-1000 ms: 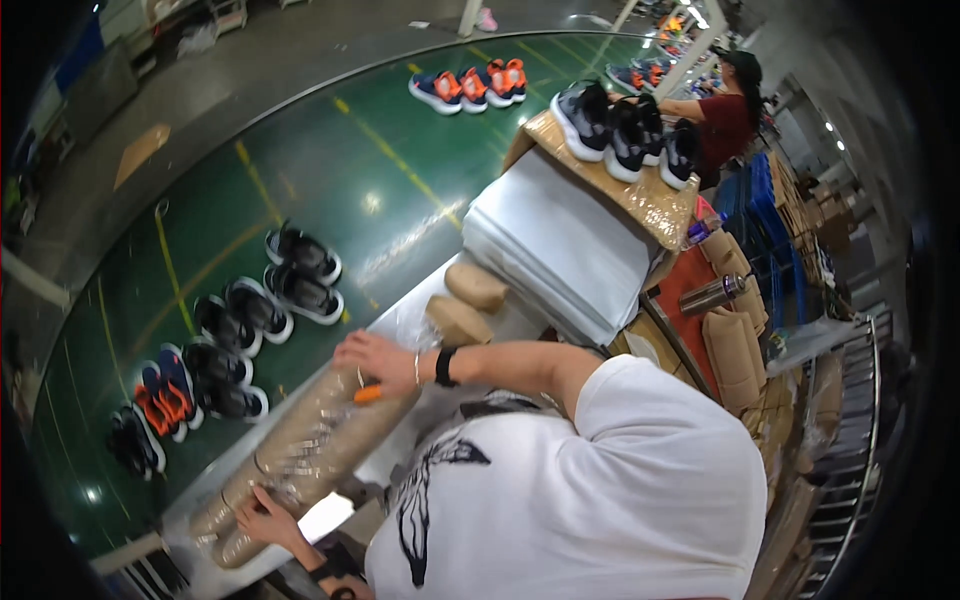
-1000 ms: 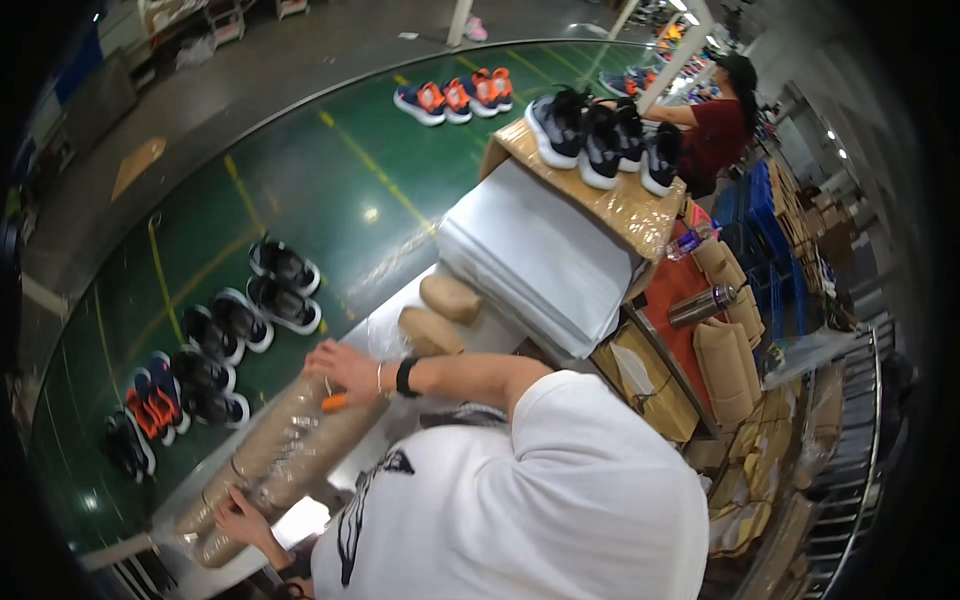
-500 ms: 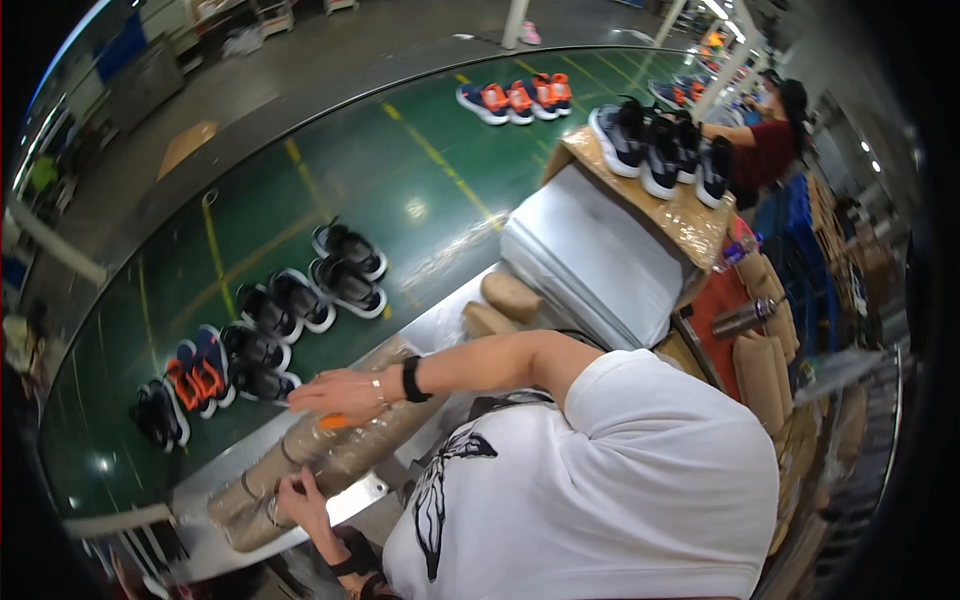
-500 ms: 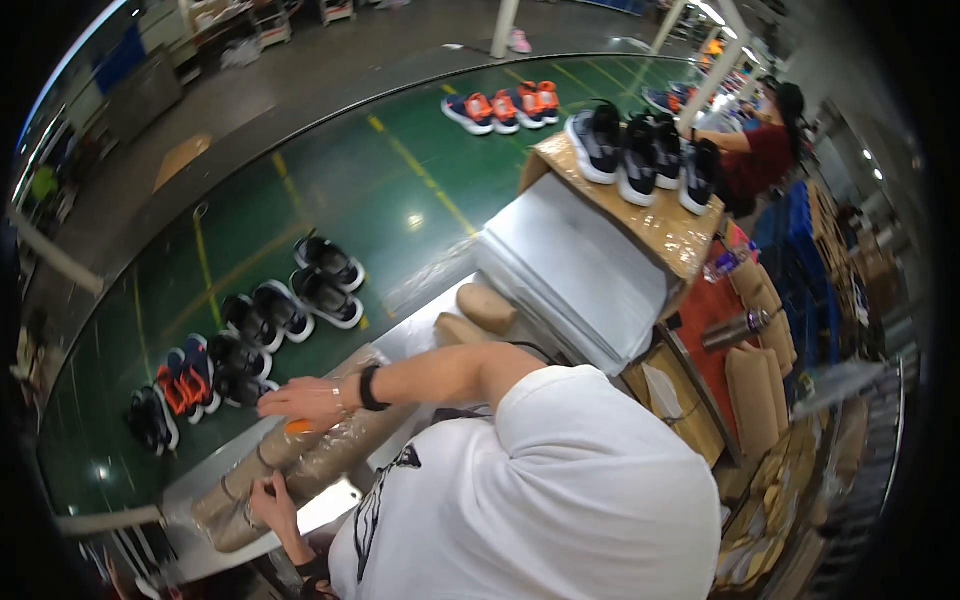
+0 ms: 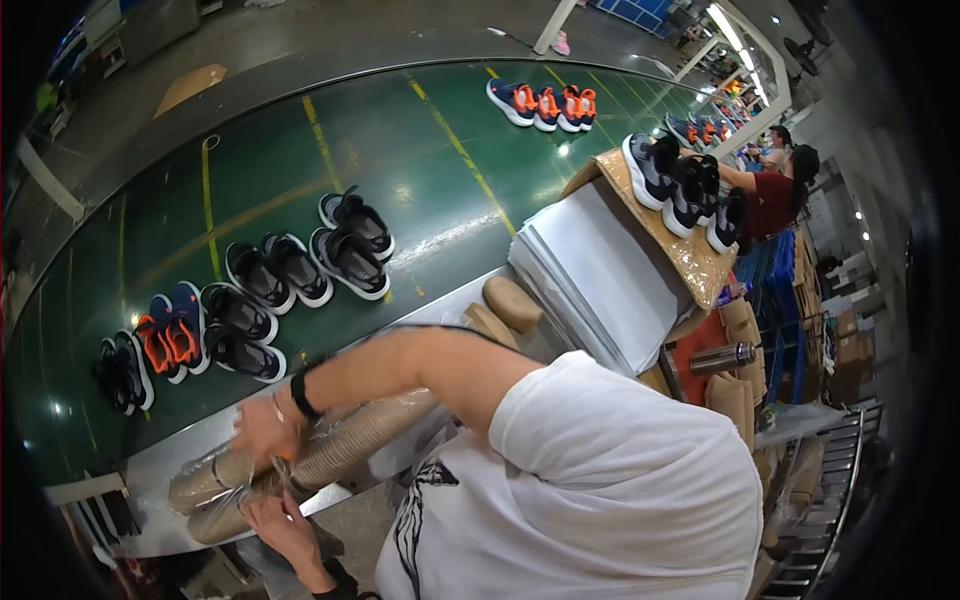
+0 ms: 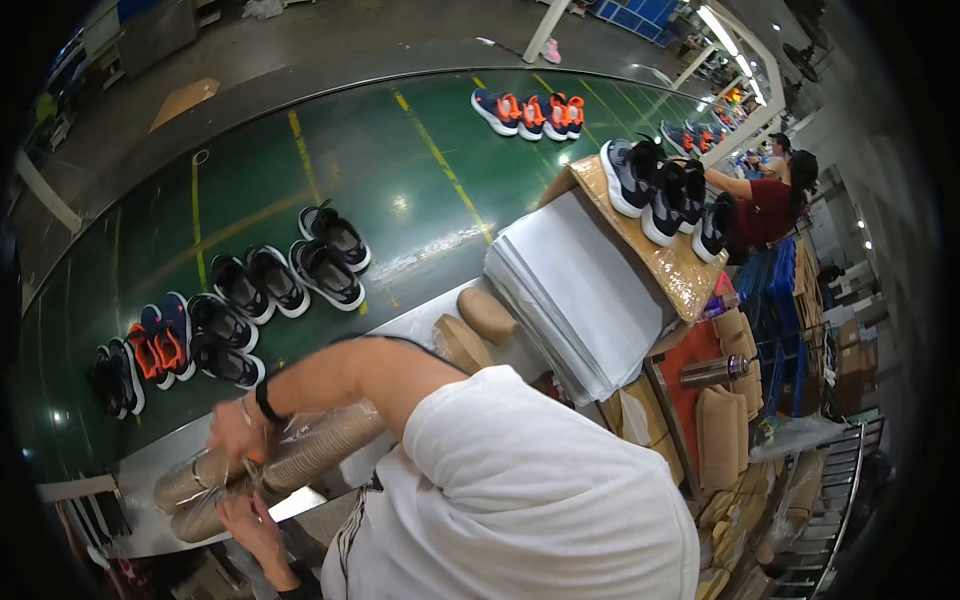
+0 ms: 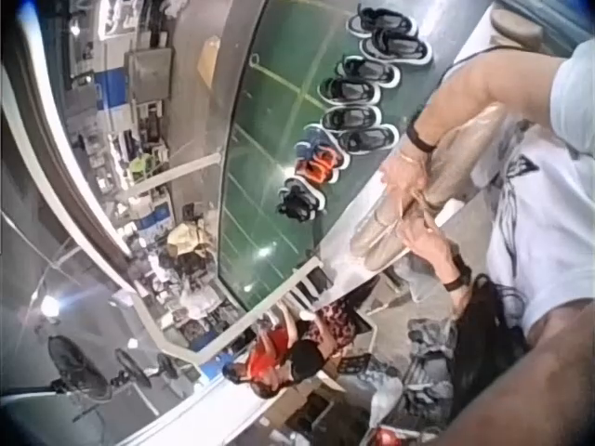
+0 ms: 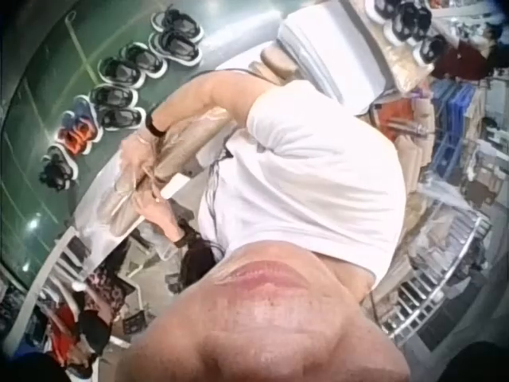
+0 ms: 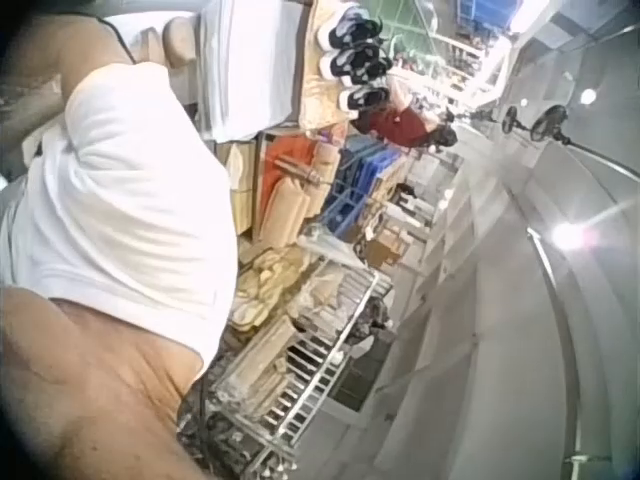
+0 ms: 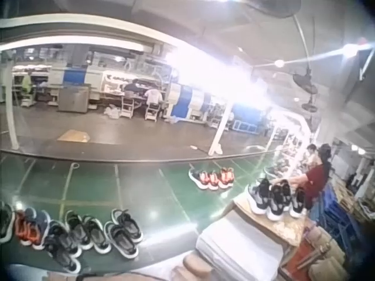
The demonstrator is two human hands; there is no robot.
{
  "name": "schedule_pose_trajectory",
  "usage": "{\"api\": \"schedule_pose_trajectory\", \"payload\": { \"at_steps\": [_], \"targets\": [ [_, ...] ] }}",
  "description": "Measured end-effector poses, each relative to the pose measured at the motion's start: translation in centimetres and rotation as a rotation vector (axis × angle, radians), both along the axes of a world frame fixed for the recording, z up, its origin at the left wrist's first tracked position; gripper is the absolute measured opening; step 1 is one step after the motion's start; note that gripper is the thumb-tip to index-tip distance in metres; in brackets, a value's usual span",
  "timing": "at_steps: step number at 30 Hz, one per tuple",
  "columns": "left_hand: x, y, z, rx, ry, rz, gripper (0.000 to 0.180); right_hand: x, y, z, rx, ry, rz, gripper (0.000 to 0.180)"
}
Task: Insert shoe lasts into finished sneakers and prepare them for packaging on an assembly line.
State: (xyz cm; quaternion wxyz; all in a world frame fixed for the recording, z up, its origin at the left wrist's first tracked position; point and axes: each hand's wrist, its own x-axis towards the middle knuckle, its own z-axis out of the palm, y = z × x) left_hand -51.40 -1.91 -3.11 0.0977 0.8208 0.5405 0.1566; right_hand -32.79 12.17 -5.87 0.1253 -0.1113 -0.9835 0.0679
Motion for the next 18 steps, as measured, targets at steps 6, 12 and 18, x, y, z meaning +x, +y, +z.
{"api": "schedule_pose_trajectory", "payload": {
  "at_steps": [6, 12, 18],
  "targets": [
    [-3.7, -7.6, -5.4, 0.005, 0.056, 0.116, 0.01, 9.2, 8.9, 2.7, 0.142, 0.115, -0.323, 0.03],
    [-3.5, -10.5, -5.3, -0.129, -0.304, 0.365, 0.011, 26.0, 10.9, 5.4, -0.068, -0.037, -0.738, 0.007],
    [5.7, 1.5, 2.3, 0.007, -0.448, 0.057, 0.026, 18.8, -5.0, 6.6, -0.683, 0.098, -0.366, 0.032]
  ]
}}
